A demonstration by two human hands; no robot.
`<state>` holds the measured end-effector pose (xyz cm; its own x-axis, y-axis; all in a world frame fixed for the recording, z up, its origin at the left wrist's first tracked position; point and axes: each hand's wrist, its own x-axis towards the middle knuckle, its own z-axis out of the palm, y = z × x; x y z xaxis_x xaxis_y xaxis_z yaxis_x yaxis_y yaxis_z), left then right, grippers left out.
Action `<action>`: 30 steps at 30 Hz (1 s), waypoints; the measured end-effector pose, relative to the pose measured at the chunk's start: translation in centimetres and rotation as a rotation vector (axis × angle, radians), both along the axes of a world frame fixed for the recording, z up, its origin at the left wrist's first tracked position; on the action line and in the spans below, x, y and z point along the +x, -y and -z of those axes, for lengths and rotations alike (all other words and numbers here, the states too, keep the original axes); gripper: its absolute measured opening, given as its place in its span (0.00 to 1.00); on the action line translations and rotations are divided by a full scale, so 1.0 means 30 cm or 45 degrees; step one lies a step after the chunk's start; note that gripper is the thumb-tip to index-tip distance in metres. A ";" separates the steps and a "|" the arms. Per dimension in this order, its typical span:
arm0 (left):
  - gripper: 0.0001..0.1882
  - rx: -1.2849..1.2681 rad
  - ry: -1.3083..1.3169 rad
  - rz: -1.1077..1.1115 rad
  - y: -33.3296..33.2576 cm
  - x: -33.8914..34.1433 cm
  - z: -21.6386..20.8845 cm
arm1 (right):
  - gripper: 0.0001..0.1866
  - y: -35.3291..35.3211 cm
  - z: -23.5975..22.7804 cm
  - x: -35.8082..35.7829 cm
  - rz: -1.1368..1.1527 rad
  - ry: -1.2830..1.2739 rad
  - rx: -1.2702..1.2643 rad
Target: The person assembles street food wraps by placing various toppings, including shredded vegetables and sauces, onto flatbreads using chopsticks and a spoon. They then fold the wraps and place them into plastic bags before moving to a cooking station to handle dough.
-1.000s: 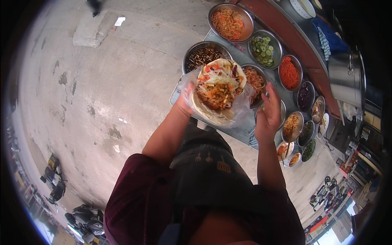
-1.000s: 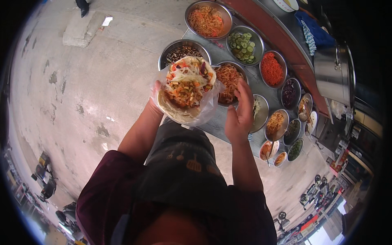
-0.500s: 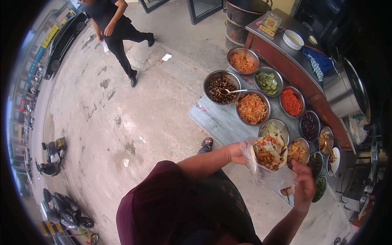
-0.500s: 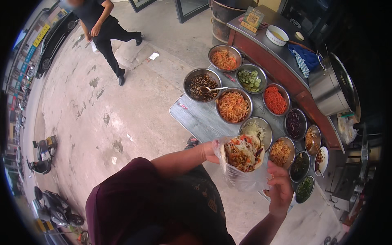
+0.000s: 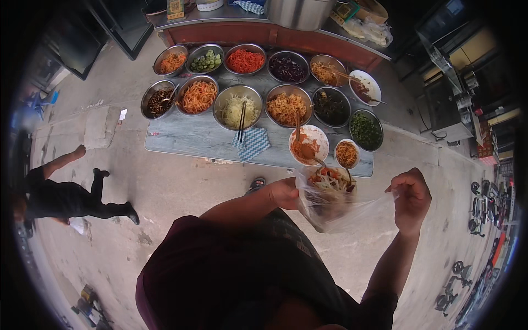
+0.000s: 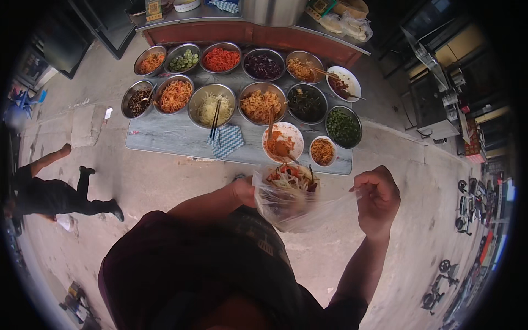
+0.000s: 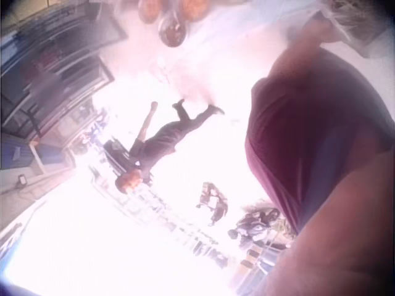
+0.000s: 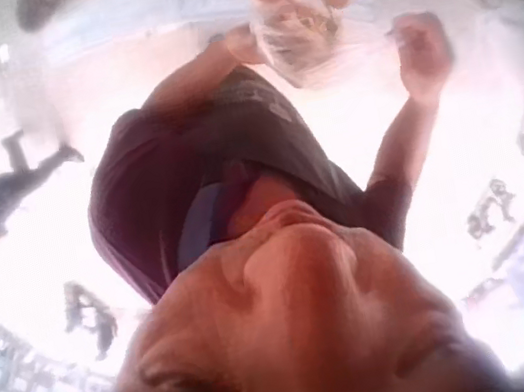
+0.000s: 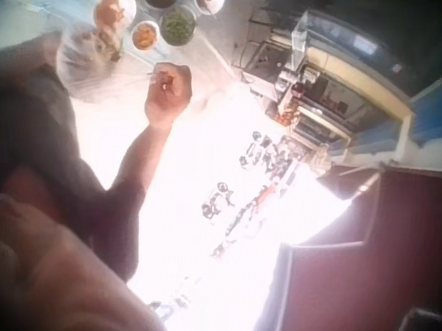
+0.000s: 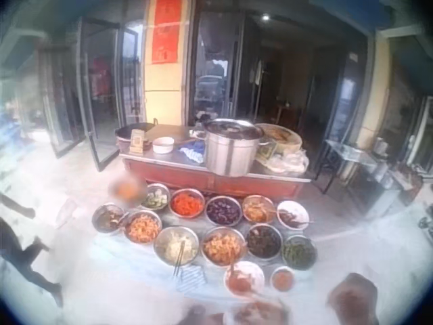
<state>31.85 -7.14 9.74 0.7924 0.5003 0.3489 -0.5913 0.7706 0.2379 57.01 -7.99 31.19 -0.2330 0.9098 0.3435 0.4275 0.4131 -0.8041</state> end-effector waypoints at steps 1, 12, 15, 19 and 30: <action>0.53 -0.010 0.005 0.030 -0.006 0.075 0.003 | 0.14 0.002 0.014 0.046 0.088 -0.040 0.078; 0.44 -0.192 -0.198 0.454 -0.251 0.765 0.101 | 0.29 -0.282 0.008 0.388 -0.165 0.294 -0.685; 0.45 0.032 -0.144 0.446 -0.320 0.893 -0.014 | 0.27 -0.364 0.033 0.481 -0.187 0.347 -0.963; 0.46 0.064 -0.078 0.536 -0.408 1.039 0.048 | 0.19 -0.489 0.042 0.658 -0.324 0.539 -1.042; 0.48 -0.038 0.182 0.272 -0.544 1.387 -0.044 | 0.09 -0.553 -0.078 1.163 0.163 -0.428 -0.653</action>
